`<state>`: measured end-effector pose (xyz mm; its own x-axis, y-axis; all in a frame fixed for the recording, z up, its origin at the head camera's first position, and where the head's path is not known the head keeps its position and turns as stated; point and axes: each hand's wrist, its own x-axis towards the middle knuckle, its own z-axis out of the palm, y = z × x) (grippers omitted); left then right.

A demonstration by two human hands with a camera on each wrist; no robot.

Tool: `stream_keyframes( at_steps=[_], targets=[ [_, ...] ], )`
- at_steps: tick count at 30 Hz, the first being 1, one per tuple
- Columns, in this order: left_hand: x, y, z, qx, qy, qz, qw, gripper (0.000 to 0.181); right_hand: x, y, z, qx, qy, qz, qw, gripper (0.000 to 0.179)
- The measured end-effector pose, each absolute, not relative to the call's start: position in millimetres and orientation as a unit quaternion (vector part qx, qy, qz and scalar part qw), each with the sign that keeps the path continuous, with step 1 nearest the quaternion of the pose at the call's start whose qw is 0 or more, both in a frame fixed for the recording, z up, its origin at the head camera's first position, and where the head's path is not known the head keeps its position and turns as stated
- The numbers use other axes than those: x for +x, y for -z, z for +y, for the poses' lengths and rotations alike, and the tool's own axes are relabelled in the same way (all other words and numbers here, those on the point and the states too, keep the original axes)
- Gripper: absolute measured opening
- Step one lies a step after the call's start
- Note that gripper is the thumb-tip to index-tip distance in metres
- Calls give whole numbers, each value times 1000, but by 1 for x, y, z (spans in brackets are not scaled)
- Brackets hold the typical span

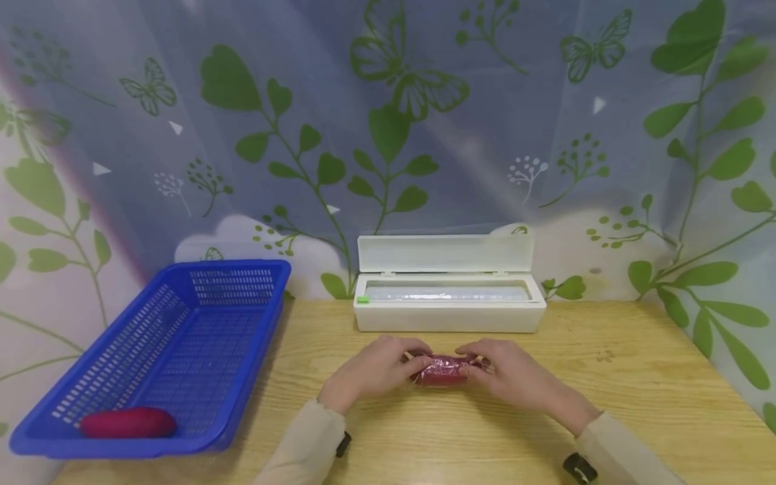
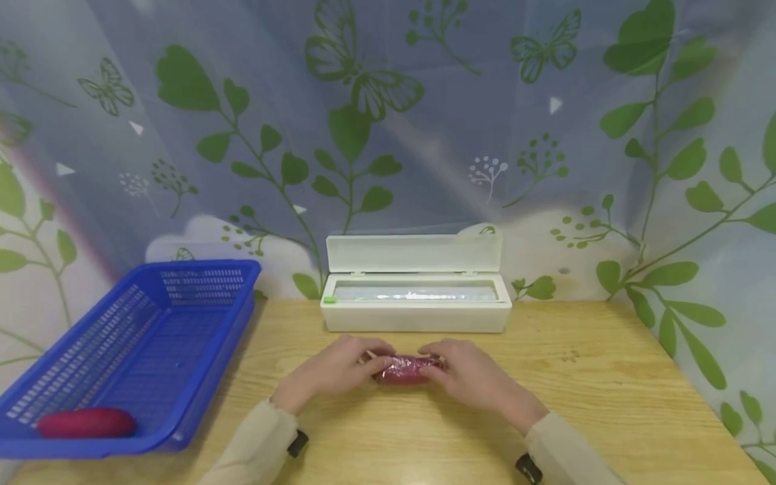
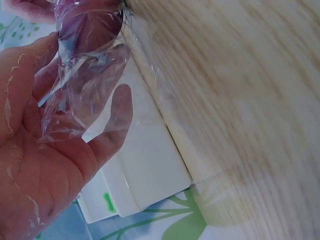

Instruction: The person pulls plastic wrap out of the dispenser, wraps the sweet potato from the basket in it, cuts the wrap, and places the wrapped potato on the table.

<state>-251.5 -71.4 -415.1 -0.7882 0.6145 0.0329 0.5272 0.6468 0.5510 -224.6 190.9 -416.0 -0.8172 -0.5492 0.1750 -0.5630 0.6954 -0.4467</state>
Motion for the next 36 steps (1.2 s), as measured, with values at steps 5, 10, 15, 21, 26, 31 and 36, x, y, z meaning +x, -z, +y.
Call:
stream_keyframes(
  at_steps=[5, 10, 15, 21, 26, 31, 36],
  targets=[
    [-252, 414, -73, 290, -281, 912, 74, 30, -224, 412, 194, 323, -207, -923, 18, 42],
    [-254, 418, -78, 297, -299, 903, 81, 32, -227, 413, 195, 350, -201, -915, 5, 40],
    [-255, 416, -87, 312, -325, 882, 141, 40, -229, 418, 203, 371, -263, -889, -52, 42],
    [-257, 415, -94, 315, -313, 884, 143, 33, -228, 419, 209, 383, -217, -898, -8, 43],
    [-257, 417, -92, 326, -296, 891, 106, 25, -224, 418, 207, 370, -155, -915, 45, 38],
    [-254, 417, -85, 322, -252, 912, 37, 17, -224, 419, 201, 344, -114, -927, 96, 36],
    [-249, 418, -78, 295, -222, 929, -26, 19, -224, 420, 197, 344, -100, -927, 111, 36]
  ],
)
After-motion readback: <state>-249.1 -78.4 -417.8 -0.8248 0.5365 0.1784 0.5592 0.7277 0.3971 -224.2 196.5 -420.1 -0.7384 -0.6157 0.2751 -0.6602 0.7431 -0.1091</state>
